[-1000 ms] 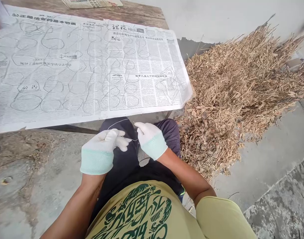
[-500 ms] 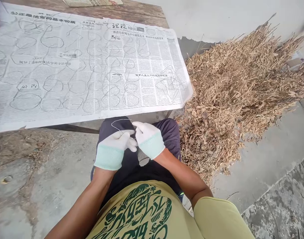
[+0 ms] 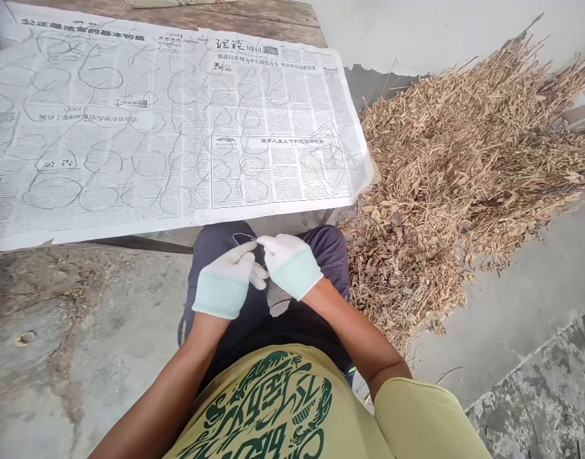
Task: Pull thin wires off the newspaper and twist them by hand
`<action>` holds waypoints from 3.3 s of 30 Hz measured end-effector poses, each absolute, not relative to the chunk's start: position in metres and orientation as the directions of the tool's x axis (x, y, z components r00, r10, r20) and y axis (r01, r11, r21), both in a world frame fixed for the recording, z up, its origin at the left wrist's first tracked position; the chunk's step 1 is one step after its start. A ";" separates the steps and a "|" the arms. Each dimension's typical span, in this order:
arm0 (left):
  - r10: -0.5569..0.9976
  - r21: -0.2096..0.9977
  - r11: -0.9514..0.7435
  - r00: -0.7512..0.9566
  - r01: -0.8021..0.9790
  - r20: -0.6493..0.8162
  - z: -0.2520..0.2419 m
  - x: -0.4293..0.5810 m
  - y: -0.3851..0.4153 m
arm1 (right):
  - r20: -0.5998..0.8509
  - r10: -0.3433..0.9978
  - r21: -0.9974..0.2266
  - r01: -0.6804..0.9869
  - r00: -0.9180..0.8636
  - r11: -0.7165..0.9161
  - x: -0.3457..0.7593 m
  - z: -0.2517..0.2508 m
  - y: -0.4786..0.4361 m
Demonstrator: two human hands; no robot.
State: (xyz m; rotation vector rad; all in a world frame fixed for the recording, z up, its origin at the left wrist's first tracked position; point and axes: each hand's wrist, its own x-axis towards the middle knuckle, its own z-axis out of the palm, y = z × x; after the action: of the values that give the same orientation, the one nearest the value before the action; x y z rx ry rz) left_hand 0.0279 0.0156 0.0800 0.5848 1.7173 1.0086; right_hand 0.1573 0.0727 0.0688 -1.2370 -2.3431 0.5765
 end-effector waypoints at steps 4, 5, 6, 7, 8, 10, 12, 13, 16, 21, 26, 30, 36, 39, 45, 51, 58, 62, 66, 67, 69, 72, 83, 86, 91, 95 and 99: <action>0.757 0.831 0.553 -0.381 -0.059 -0.531 0.086 0.028 0.017 | 0.136 0.874 -0.681 0.597 -0.467 0.425 0.157 0.073 0.072; 0.754 0.830 0.556 -0.386 -0.057 -0.531 0.089 0.028 0.018 | 0.118 0.887 -0.731 0.566 -0.446 0.381 0.157 0.073 0.071; 0.751 0.828 0.558 -0.391 -0.054 -0.531 0.091 0.028 0.019 | 0.092 0.899 -0.779 0.532 -0.427 0.332 0.156 0.074 0.070; 0.750 0.827 0.559 -0.395 -0.049 -0.531 0.093 0.028 0.020 | 0.062 0.911 -0.822 0.497 -0.407 0.278 0.154 0.074 0.068; 0.750 0.827 0.561 -0.398 -0.041 -0.528 0.093 0.027 0.021 | 0.033 0.922 -0.857 0.463 -0.386 0.225 0.153 0.073 0.066; 0.751 0.825 0.565 -0.405 -0.013 -0.521 0.092 0.027 0.022 | -0.009 0.939 -0.899 0.414 -0.343 0.142 0.149 0.071 0.062; 0.758 0.822 0.568 -0.414 0.037 -0.505 0.087 0.025 0.021 | -0.028 0.950 -0.906 0.410 -0.311 0.107 0.148 0.068 0.058; 0.764 0.820 0.568 -0.418 0.077 -0.490 0.083 0.024 0.021 | -0.029 0.951 -0.900 0.423 -0.308 0.110 0.148 0.068 0.058; 0.807 0.781 0.551 -0.425 0.294 -0.410 0.076 0.019 0.018 | -0.004 0.932 -0.862 0.473 -0.363 0.180 0.152 0.071 0.059; 0.886 0.635 0.463 -0.353 0.618 -0.302 0.081 0.015 0.018 | 0.026 0.848 -0.773 0.528 -0.529 0.353 0.161 0.076 0.063; 0.920 0.481 0.379 -0.267 0.791 -0.286 0.085 0.012 0.020 | 0.029 0.831 -0.751 0.537 -0.556 0.385 0.162 0.065 0.062; 0.949 0.318 0.255 -0.174 0.913 -0.262 0.080 0.008 0.022 | 0.001 0.829 -0.749 0.549 -0.559 0.371 0.160 0.060 0.061; 0.979 0.255 0.120 -0.071 0.959 -0.192 0.069 0.004 0.017 | -0.109 0.821 -0.767 0.573 -0.560 0.289 0.161 0.073 0.065; 0.977 0.266 0.140 -0.088 0.954 -0.196 0.070 0.005 0.016 | -0.154 0.840 -0.782 0.584 -0.521 0.219 0.162 0.077 0.068; 0.950 0.418 0.245 -0.131 0.875 -0.283 0.077 0.005 0.018 | 0.067 0.799 -0.789 0.459 -0.597 0.409 0.172 0.064 0.071; 0.940 0.498 0.310 -0.184 0.810 -0.286 0.079 0.005 0.014 | 0.058 0.773 -0.875 0.340 -0.632 0.344 0.180 0.066 0.078; 0.940 0.520 0.313 -0.183 0.795 -0.286 0.080 0.008 0.011 | -0.084 0.715 -0.992 0.128 -0.694 0.008 0.185 0.070 0.086; 0.950 0.628 0.235 -0.038 0.742 -0.311 0.085 0.002 0.007 | -0.104 0.647 -0.993 0.048 -0.755 -0.103 0.196 0.075 0.096; 0.946 0.738 0.161 0.110 0.656 -0.304 0.090 -0.007 0.001 | -0.123 0.556 -0.986 0.039 -0.822 -0.161 0.204 0.082 0.107; 0.942 0.758 0.160 0.131 0.633 -0.308 0.092 -0.009 0.000 | -0.125 0.557 -0.985 0.035 -0.821 -0.169 0.205 0.083 0.109; 0.932 0.792 0.181 0.157 0.583 -0.328 0.094 -0.011 -0.001 | -0.109 0.595 -0.985 0.004 -0.796 -0.174 0.203 0.082 0.109; 0.928 0.836 0.194 0.181 0.513 -0.326 0.097 -0.012 -0.001 | -0.057 0.651 -0.983 -0.073 -0.757 -0.170 0.198 0.078 0.104; 0.814 0.798 0.529 0.096 0.289 -0.574 0.112 0.004 0.004 | -0.015 0.691 -0.957 -0.189 -0.723 -0.219 0.185 0.062 0.094; 0.811 0.811 0.535 0.126 0.238 -0.572 0.109 0.004 0.003 | -0.024 0.687 -0.964 -0.164 -0.726 -0.208 0.186 0.061 0.095; 0.820 0.825 0.548 0.109 0.138 -0.562 0.102 0.008 -0.002 | -0.114 0.723 -0.941 -0.159 -0.682 -0.299 0.182 0.051 0.093; 0.849 0.826 0.529 -0.118 0.197 -0.515 0.105 0.013 -0.004 | -0.217 0.727 -0.893 -0.169 -0.652 -0.418 0.181 0.053 0.088; 0.863 0.811 0.502 -0.233 0.301 -0.448 0.098 0.014 -0.006 | -0.283 0.706 -0.922 -0.017 -0.649 -0.386 0.182 0.072 0.075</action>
State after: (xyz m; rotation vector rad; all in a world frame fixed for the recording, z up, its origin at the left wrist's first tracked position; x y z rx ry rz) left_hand 0.0137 -0.0055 0.0975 0.9804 1.7783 0.7286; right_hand 0.1822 0.0745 0.0722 -0.9433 -1.3698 2.0752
